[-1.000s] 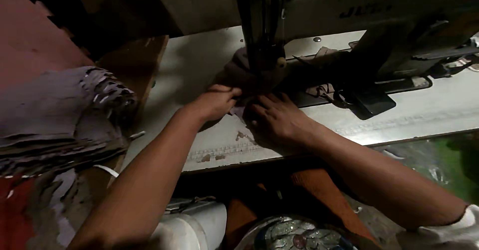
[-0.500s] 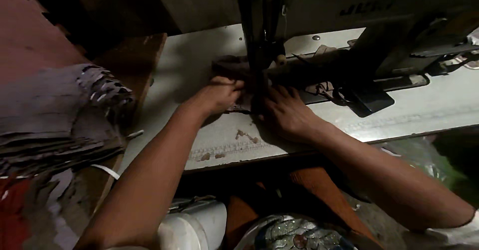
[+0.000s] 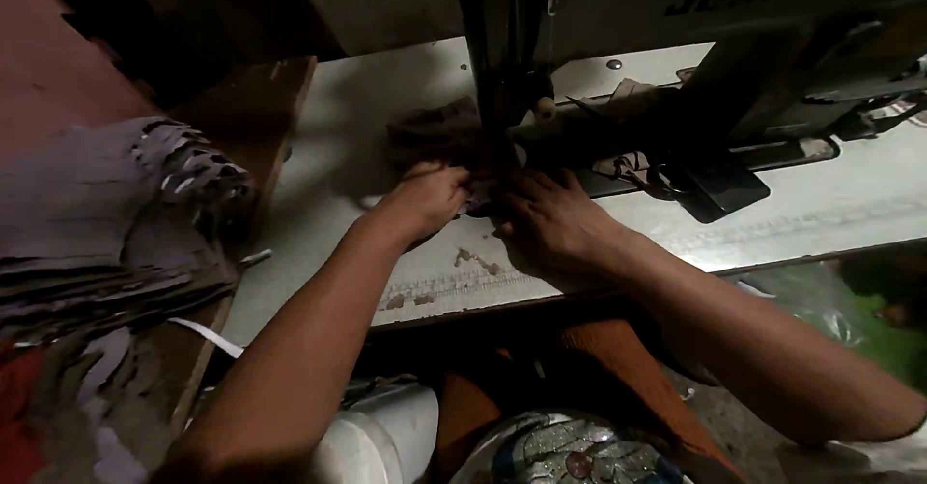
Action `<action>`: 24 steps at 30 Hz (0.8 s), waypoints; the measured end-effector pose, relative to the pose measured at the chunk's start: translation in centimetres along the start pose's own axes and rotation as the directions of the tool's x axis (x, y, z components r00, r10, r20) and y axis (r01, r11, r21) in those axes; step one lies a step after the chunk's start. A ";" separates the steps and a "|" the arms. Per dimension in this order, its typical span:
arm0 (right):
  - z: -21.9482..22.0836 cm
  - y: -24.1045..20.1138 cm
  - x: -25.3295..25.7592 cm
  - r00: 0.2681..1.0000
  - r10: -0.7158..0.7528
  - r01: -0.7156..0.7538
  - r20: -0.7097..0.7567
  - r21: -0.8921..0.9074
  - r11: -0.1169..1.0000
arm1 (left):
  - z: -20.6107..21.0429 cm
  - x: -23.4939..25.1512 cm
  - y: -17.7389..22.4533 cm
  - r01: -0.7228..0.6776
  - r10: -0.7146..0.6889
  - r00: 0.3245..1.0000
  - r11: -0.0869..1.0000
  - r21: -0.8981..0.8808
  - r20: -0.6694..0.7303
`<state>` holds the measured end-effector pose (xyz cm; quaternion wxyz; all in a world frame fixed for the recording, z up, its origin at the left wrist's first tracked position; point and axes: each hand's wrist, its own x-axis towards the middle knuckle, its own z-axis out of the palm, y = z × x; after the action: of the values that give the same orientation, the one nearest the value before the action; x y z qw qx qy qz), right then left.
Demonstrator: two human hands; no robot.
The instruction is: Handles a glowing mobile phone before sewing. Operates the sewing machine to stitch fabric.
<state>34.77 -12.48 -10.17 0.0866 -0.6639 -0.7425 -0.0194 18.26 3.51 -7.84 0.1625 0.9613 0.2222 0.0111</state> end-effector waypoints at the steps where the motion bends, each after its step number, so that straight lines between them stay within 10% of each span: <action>1: 0.1 0.3 0.0 1.000 0.000 0.000 0.000 -0.005 1.000 | 0.1 0.1 0.1 0.010 -0.010 1.000 1.000 0.022 0.001; 24: 0.7 2.1 0.9 0.993 0.031 -0.040 -0.114 -0.080 0.996 | 0.4 0.5 1.2 0.089 -0.087 0.995 0.995 0.037 -0.045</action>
<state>36.66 -11.22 -10.90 0.1016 -0.6779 -0.7231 -0.0858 19.26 2.63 -7.88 0.1392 0.9531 0.2680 0.0205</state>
